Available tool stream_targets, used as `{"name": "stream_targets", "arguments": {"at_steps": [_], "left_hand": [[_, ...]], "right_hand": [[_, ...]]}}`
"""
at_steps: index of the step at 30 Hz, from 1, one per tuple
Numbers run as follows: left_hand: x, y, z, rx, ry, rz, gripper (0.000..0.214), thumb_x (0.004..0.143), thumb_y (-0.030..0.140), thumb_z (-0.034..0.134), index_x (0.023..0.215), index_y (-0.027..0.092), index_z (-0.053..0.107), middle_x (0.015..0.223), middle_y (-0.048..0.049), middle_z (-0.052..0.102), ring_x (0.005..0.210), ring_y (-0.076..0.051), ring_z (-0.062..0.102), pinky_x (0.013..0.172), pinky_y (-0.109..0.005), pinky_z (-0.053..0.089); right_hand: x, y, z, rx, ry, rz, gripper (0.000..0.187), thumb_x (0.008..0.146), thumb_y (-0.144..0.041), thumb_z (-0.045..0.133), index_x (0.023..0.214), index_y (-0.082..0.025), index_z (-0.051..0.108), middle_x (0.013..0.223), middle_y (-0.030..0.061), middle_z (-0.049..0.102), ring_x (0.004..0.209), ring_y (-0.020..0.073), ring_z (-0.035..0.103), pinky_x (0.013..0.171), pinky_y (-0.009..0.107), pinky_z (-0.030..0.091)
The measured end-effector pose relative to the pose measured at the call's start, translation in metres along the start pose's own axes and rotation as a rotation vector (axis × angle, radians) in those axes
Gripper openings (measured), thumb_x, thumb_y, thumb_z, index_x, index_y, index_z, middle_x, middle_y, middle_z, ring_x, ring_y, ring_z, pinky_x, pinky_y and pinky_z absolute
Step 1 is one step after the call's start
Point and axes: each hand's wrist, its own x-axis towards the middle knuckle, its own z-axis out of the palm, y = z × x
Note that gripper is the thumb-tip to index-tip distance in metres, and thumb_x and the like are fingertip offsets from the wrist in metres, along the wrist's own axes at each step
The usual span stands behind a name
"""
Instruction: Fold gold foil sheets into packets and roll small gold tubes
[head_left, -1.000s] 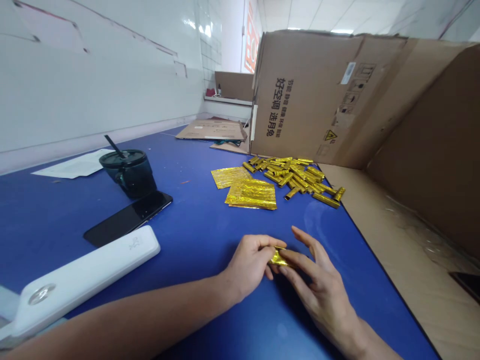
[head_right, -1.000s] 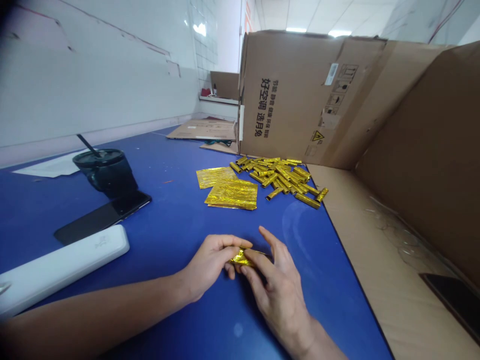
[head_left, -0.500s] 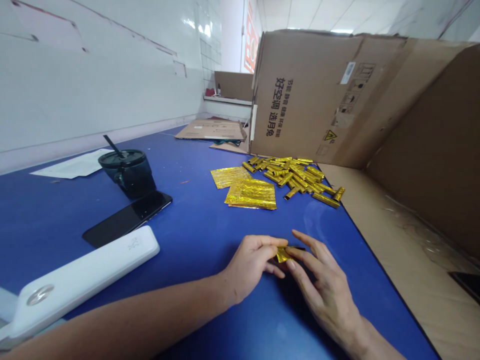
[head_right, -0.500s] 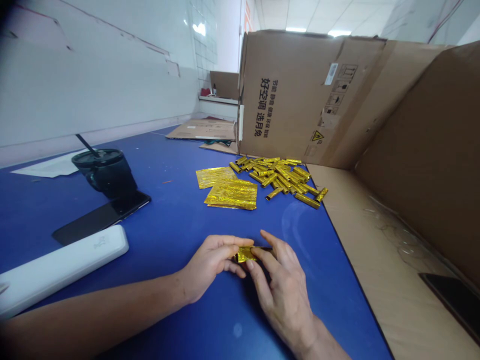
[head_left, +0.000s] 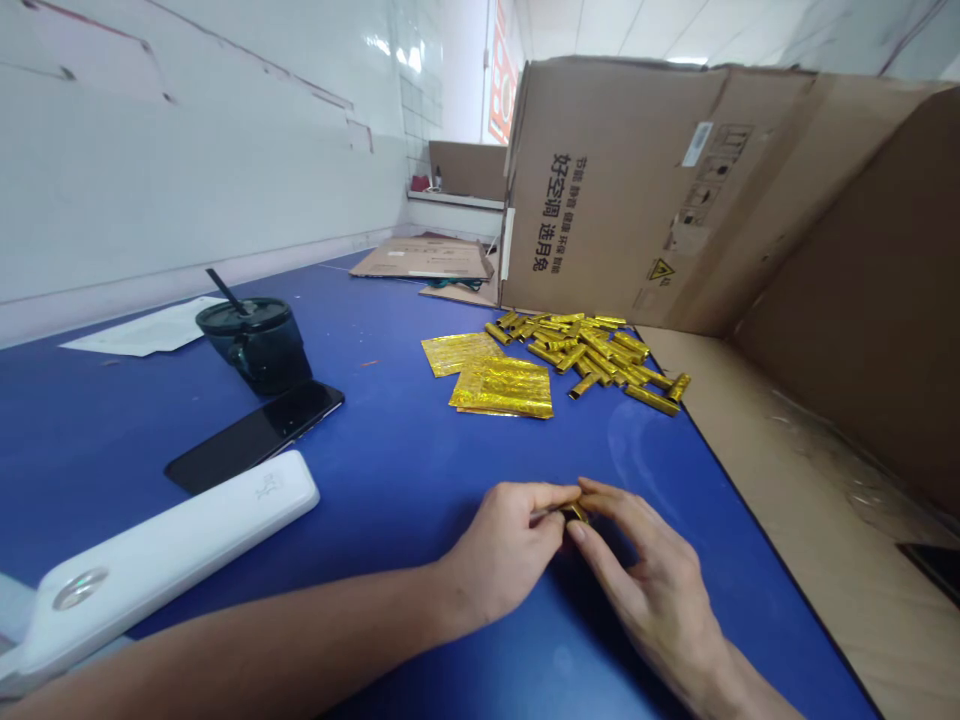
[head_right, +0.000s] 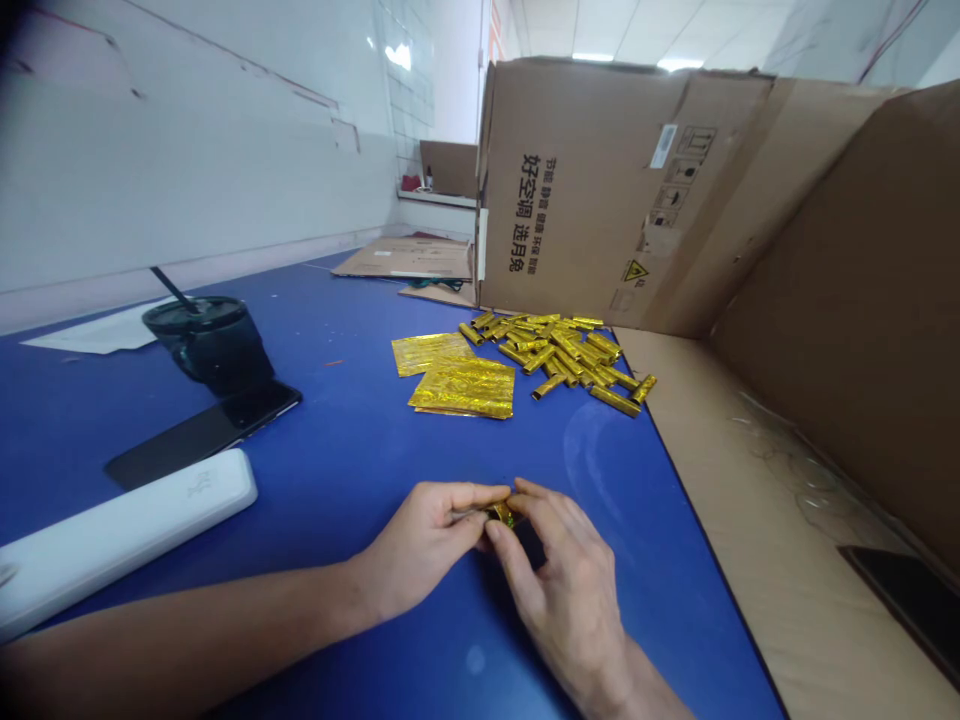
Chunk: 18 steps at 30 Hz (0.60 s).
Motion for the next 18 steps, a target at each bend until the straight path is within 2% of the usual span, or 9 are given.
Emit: {"name": "stream_targets", "arguments": {"at_steps": [3, 12, 18], "left_hand": [[-0.0004, -0.0005, 0.0005, 0.032, 0.021, 0.014, 0.041, 0.074, 0.006, 0.038, 0.108, 0.019, 0.057, 0.095, 0.0003, 0.064, 0.079, -0.014, 0.059, 0.072, -0.025, 0.046], [0.0003, -0.0087, 0.0015, 0.045, 0.074, 0.016, 0.036, 0.073, 0.005, 0.038, 0.098, 0.018, 0.061, 0.092, -0.0009, 0.064, 0.085, -0.014, 0.059, 0.079, -0.026, 0.045], [0.0003, -0.0062, -0.0002, 0.014, 0.096, 0.006, 0.027, 0.072, 0.006, 0.042, 0.091, 0.014, 0.059, 0.086, -0.0037, 0.064, 0.080, -0.015, 0.060, 0.074, -0.026, 0.046]], "right_hand": [[0.0006, -0.0005, -0.0006, 0.001, -0.002, -0.007, 0.016, 0.078, -0.028, 0.051, 0.088, -0.019, 0.058, 0.094, 0.0082, 0.063, 0.087, 0.0198, 0.059, 0.077, 0.034, 0.048], [0.0023, -0.0002, -0.0026, -0.096, -0.023, -0.105, 0.015, 0.079, -0.026, 0.051, 0.085, -0.020, 0.062, 0.087, 0.0078, 0.062, 0.076, 0.0189, 0.057, 0.068, 0.033, 0.046], [0.0044, 0.0015, -0.0054, -0.079, -0.066, -0.141, 0.016, 0.079, -0.026, 0.051, 0.089, -0.018, 0.061, 0.092, 0.0090, 0.061, 0.083, 0.0204, 0.055, 0.075, 0.037, 0.044]]}}
